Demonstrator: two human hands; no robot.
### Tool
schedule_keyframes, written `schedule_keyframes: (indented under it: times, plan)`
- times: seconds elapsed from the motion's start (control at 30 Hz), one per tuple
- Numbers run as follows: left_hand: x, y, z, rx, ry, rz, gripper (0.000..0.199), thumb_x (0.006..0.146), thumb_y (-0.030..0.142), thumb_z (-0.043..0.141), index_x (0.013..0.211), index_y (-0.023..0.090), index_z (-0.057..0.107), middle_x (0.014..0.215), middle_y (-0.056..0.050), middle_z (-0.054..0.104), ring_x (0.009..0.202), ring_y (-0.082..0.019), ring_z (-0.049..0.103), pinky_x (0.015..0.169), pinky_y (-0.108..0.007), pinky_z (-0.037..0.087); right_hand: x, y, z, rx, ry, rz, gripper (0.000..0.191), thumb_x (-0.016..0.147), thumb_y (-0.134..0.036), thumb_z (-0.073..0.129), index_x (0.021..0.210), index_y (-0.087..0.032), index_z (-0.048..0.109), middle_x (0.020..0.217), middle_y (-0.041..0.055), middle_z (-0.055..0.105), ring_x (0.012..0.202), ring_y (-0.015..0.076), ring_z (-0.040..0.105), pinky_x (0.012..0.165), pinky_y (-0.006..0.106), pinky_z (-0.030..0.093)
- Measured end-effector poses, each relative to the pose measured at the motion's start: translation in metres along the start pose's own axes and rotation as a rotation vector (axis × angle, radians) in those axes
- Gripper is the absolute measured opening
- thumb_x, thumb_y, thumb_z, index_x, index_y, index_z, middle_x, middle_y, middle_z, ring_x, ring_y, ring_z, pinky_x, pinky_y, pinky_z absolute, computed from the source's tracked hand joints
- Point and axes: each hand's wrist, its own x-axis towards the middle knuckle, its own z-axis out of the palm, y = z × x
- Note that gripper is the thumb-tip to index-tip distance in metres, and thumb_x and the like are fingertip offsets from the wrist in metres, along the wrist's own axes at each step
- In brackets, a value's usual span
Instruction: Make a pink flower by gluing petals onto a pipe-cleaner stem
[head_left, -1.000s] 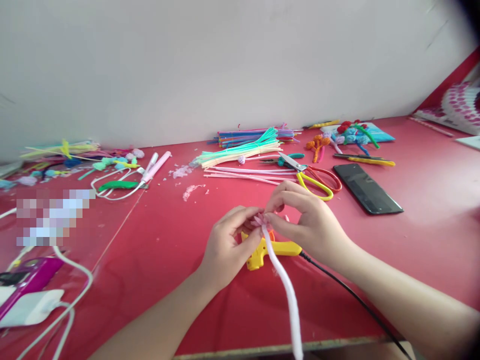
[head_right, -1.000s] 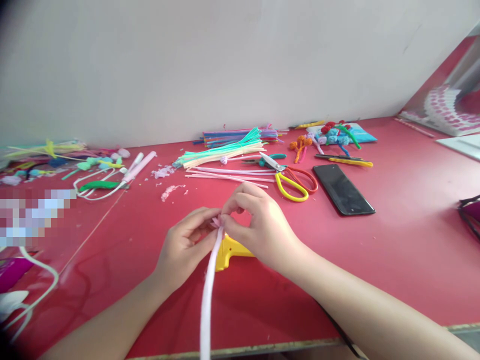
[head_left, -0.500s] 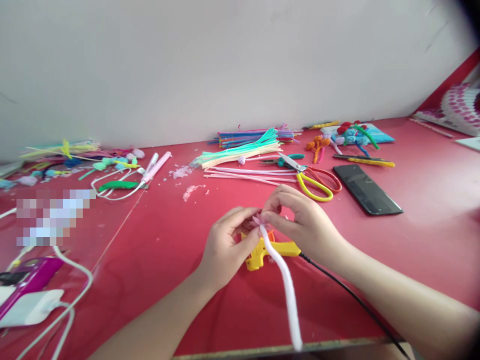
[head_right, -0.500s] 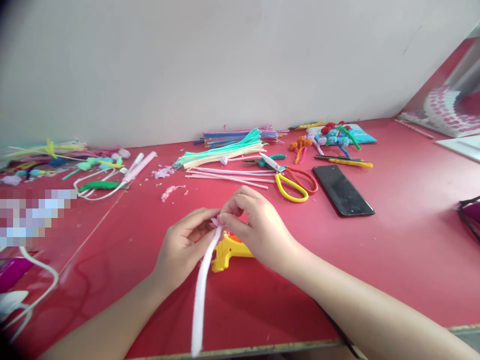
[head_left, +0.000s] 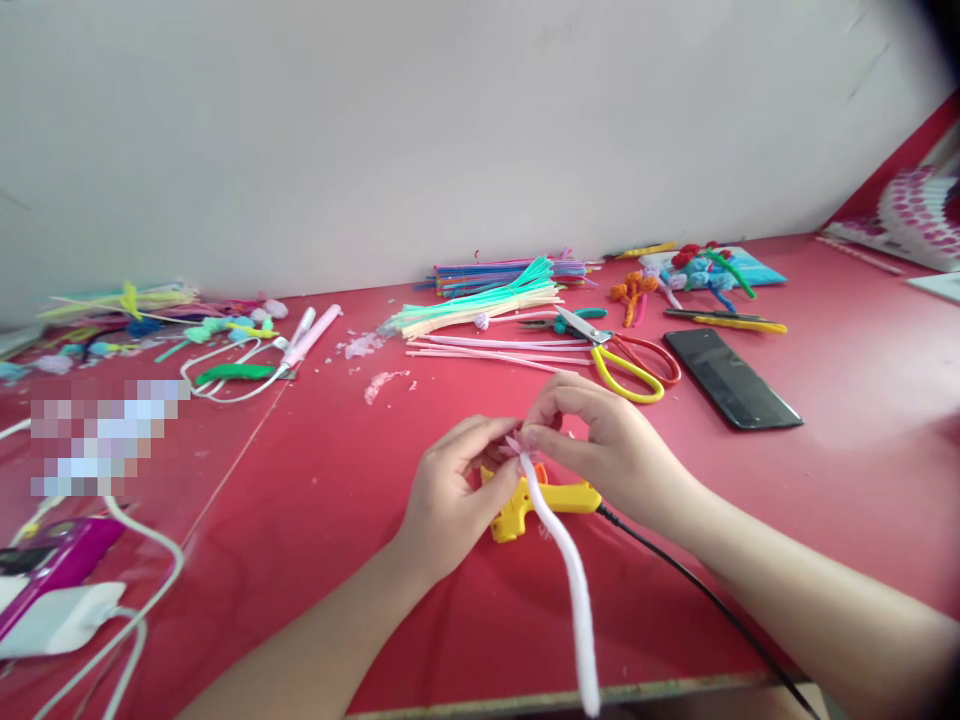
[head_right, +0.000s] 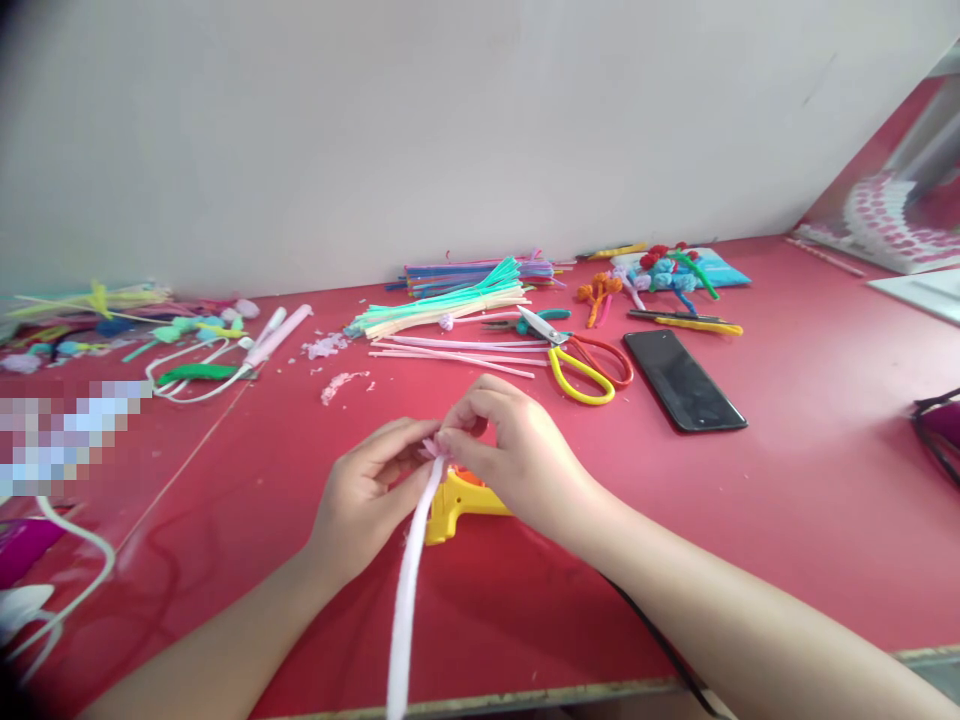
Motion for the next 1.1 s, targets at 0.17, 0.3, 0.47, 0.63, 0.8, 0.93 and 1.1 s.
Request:
schedule_keyframes:
  times: [0.17, 0.3, 0.47, 0.63, 0.8, 0.93, 1.1]
  plan:
    - [0.000, 0.001, 0.001, -0.013, 0.010, -0.008, 0.021, 0.082, 0.023, 0.063, 0.102, 0.020, 0.067, 0.089, -0.004, 0.061, 0.085, -0.017, 0.062, 0.081, -0.030, 0.053, 0.000, 0.000, -0.001, 0.008, 0.004, -0.018, 0.016, 0.080, -0.015, 0.062, 0.066, -0.019, 0.057, 0.075, -0.0015, 0.057, 0.071, 0.0123, 0.055, 0.068, 0.027, 0.044]
    - [0.001, -0.001, 0.001, -0.198, 0.024, -0.105, 0.024, 0.080, 0.024, 0.065, 0.104, 0.020, 0.067, 0.097, -0.007, 0.064, 0.088, -0.020, 0.064, 0.076, -0.031, 0.055, 0.001, -0.002, -0.007, 0.009, 0.072, -0.096, 0.009, 0.080, -0.013, 0.060, 0.075, -0.020, 0.062, 0.080, -0.0008, 0.058, 0.077, 0.0134, 0.055, 0.072, 0.027, 0.044]
    - [0.003, -0.006, 0.002, -0.351, 0.067, -0.179, 0.027, 0.076, 0.024, 0.069, 0.102, 0.018, 0.067, 0.096, -0.008, 0.068, 0.080, -0.019, 0.066, 0.069, -0.029, 0.055, 0.001, -0.003, -0.010, -0.037, 0.077, -0.077, 0.012, 0.076, -0.013, 0.061, 0.068, -0.020, 0.055, 0.075, -0.0010, 0.057, 0.074, 0.0142, 0.054, 0.071, 0.029, 0.042]
    - [0.004, -0.006, 0.001, -0.342, 0.086, -0.173, 0.027, 0.076, 0.025, 0.070, 0.102, 0.018, 0.068, 0.097, -0.007, 0.069, 0.077, -0.017, 0.066, 0.066, -0.026, 0.054, 0.000, -0.002, -0.005, -0.075, 0.061, -0.083, 0.014, 0.074, -0.012, 0.063, 0.067, -0.020, 0.055, 0.075, -0.0011, 0.055, 0.073, 0.0137, 0.052, 0.070, 0.028, 0.041]
    - [0.003, -0.003, 0.000, -0.389, 0.053, -0.182, 0.023, 0.077, 0.022, 0.069, 0.100, 0.021, 0.069, 0.096, -0.005, 0.069, 0.073, -0.014, 0.065, 0.066, -0.025, 0.053, -0.001, 0.000, -0.003, -0.079, 0.064, -0.093, 0.015, 0.075, -0.009, 0.061, 0.066, -0.020, 0.053, 0.075, -0.0013, 0.054, 0.073, 0.0132, 0.052, 0.069, 0.027, 0.042]
    - [0.003, -0.003, 0.000, -0.384, 0.062, -0.179, 0.023, 0.077, 0.021, 0.070, 0.099, 0.022, 0.069, 0.094, -0.004, 0.069, 0.072, -0.014, 0.065, 0.065, -0.025, 0.053, -0.001, 0.001, -0.002, -0.068, 0.050, -0.108, 0.017, 0.075, -0.007, 0.059, 0.067, -0.020, 0.052, 0.075, -0.0019, 0.054, 0.071, 0.0124, 0.053, 0.068, 0.026, 0.042]
    - [0.002, -0.004, 0.001, -0.375, 0.070, -0.202, 0.024, 0.075, 0.023, 0.071, 0.099, 0.021, 0.068, 0.094, -0.004, 0.070, 0.072, -0.015, 0.065, 0.063, -0.025, 0.053, -0.001, 0.001, -0.003, -0.065, 0.045, -0.117, 0.017, 0.076, -0.007, 0.059, 0.067, -0.020, 0.052, 0.074, -0.0019, 0.054, 0.071, 0.0123, 0.053, 0.067, 0.026, 0.042]
